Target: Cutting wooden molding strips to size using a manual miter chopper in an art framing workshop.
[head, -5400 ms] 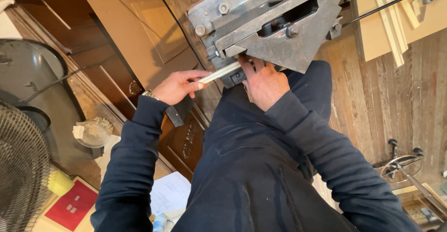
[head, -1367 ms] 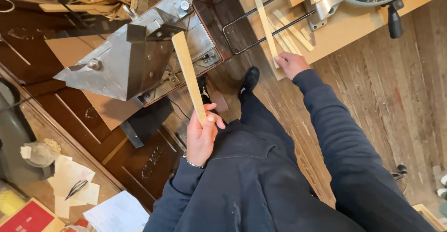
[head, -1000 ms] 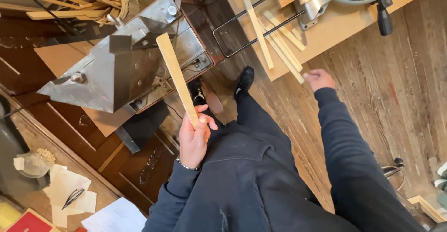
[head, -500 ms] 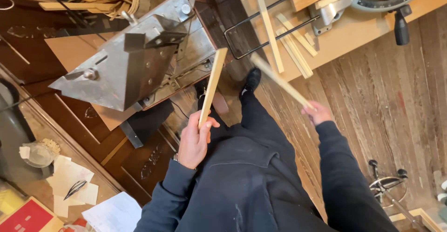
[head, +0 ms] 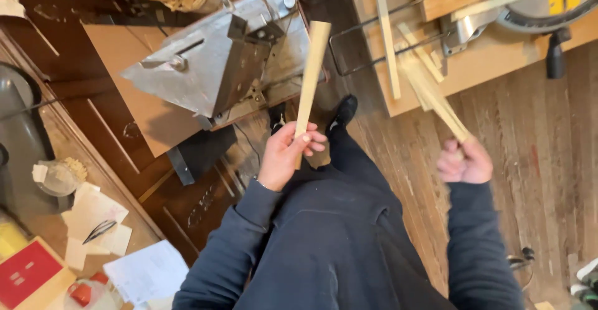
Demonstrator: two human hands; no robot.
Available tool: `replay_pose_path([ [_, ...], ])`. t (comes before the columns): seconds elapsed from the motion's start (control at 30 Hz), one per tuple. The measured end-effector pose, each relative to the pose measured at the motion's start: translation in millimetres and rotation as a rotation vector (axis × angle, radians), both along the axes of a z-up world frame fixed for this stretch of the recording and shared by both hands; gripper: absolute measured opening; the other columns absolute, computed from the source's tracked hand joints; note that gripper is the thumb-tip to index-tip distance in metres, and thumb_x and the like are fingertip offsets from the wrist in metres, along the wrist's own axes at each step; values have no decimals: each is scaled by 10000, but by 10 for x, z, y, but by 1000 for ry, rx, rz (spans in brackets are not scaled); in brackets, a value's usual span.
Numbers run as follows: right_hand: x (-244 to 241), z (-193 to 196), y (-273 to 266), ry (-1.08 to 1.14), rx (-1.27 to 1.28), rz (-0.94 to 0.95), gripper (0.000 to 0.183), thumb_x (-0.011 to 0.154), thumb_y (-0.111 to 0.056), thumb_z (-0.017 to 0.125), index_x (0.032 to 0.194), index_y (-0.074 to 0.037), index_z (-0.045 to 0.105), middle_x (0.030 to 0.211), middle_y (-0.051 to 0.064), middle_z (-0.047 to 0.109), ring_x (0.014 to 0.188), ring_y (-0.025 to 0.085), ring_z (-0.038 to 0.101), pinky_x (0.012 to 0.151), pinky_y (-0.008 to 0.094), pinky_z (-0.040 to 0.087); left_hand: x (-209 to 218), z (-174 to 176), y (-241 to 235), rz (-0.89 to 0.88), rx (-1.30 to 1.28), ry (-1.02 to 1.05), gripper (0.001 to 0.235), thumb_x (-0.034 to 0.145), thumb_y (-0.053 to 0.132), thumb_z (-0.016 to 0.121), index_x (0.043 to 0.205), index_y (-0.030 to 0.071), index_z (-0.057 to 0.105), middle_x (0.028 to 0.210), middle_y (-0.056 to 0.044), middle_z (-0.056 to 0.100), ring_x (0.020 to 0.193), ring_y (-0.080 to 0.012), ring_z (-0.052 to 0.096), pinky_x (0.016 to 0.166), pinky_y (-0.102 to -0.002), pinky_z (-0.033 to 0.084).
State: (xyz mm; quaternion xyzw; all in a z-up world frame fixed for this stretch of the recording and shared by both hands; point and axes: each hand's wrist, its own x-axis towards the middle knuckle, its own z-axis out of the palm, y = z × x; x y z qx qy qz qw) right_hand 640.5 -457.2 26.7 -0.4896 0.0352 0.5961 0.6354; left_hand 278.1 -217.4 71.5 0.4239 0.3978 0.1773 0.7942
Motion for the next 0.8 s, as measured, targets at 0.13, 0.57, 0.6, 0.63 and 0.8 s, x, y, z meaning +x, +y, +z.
replay_pose_path([
  [0.13, -640, -204, 134, 526, 120, -220, 102, 953, -246, 616, 971, -146, 622, 787, -41, 516, 550, 109, 366, 485, 283, 323, 408, -13, -51, 136, -143, -161, 235, 1055, 98, 535, 1253, -9, 600, 1216, -146, 735, 982, -159, 742, 793, -267, 562],
  [0.57, -1463, 41, 808, 599, -283, 474, 430, 953, -489, 497, 889, -85, 630, 797, 89, 676, 425, 54, 353, 375, 210, 257, 913, 47, -141, -94, 190, -72, 338, 909, 123, 810, 1192, -8, 678, 989, -100, 697, 872, -99, 620, 768, -296, 565],
  [0.6, -1400, -6, 775, 606, -280, 470, 430, 953, -489, 497, 889, -85, 630, 797, 89, 676, 425, 54, 353, 375, 210, 257, 848, 79, -71, -99, 190, -67, 338, 909, 123, 810, 1192, -8, 678, 989, -100, 697, 872, -99, 620, 768, -296, 565],
  [0.63, -1341, -55, 743, 157, -289, 596, 392, 1009, -426, 519, 980, -60, 657, 759, 52, 558, 453, 47, 332, 394, 211, 245, 781, 112, 1, -163, 244, 59, 306, 890, 180, 818, 1104, 1, 692, 903, -105, 712, 809, -120, 638, 738, -303, 566],
  [0.8, -1202, 427, 1200, -251, -59, 378, 319, 976, -282, 547, 1251, -135, 614, 955, -9, 705, 468, -8, 382, 396, 183, 291, 538, 97, 91, -293, 407, 274, 350, 793, 268, 847, 998, 16, 716, 769, -141, 705, 696, -195, 702, 702, -346, 555],
])
